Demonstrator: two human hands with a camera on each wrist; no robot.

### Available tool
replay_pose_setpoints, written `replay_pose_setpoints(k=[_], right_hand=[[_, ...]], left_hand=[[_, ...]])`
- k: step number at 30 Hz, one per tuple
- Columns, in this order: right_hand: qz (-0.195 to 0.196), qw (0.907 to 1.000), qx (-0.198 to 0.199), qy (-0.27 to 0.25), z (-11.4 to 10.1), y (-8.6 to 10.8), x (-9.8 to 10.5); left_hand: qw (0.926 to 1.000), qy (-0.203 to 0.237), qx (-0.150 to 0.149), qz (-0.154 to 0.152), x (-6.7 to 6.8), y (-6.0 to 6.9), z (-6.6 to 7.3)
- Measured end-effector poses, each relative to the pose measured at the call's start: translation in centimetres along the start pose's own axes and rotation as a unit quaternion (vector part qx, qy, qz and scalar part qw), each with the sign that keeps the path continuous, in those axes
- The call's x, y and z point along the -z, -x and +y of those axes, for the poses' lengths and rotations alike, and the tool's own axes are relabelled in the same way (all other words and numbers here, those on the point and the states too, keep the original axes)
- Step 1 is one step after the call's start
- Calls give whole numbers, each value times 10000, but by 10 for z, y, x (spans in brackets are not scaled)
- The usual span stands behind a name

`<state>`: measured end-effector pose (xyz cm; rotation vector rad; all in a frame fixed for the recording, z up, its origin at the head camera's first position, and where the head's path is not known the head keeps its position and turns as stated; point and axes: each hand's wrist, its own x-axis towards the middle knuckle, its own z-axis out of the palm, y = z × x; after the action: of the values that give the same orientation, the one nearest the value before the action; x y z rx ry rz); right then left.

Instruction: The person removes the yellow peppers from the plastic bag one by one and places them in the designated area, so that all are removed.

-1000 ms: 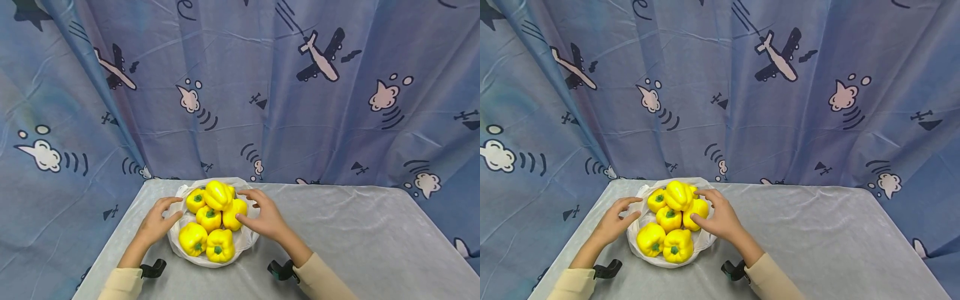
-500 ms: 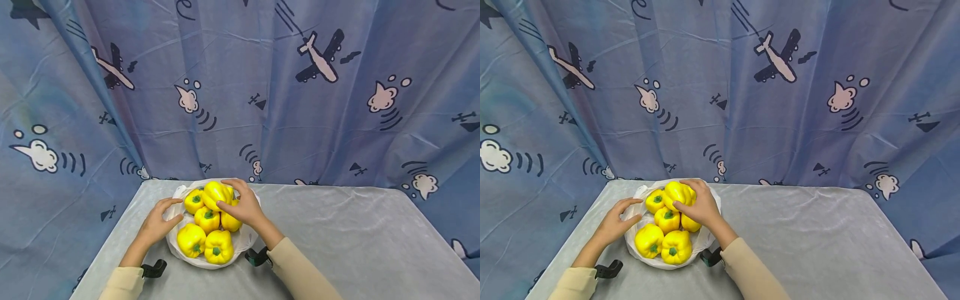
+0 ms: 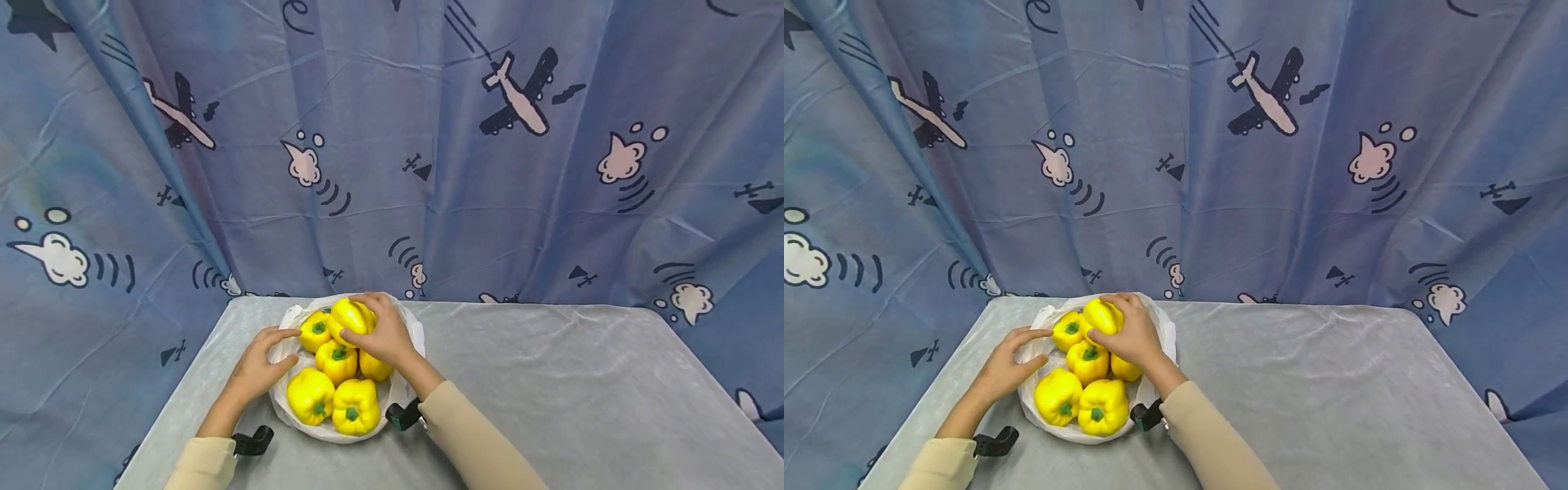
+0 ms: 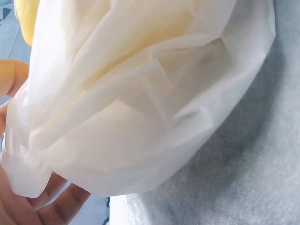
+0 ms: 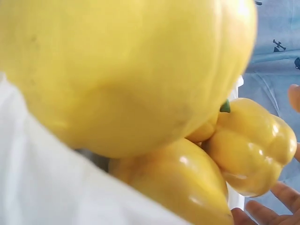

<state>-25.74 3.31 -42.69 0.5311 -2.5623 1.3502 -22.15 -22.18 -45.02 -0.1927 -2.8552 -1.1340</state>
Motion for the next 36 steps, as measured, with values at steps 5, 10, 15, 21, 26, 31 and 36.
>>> replay_pose_setpoints(k=[5, 10, 15, 21, 26, 31, 36], right_hand=[[-66, 9999, -85, 78, 2, -2, -4], [-141, 9998, -59, 86, 3, -4, -7], [-205, 9998, -68, 57, 3, -5, -10], [-214, 9997, -127, -22, 1, -5, -10], [-116, 9997, -132, -145, 3, -4, -10], [-21, 9996, -157, -232, 4, -3, -9], [-24, 9994, -113, -316, 1, -2, -6]], left_hand=[[9998, -51, -142, 104, -1, -1, 1], [9998, -64, -137, 120, 0, -2, 2], [9998, -67, -129, 122, 0, -2, 2], [9996, -89, -188, 169, -1, -3, 1], [9996, -78, -231, 157, -2, -4, 2], [9995, -69, -253, 172, -1, -4, 1], [9994, -114, -275, 204, 3, -2, 0]])
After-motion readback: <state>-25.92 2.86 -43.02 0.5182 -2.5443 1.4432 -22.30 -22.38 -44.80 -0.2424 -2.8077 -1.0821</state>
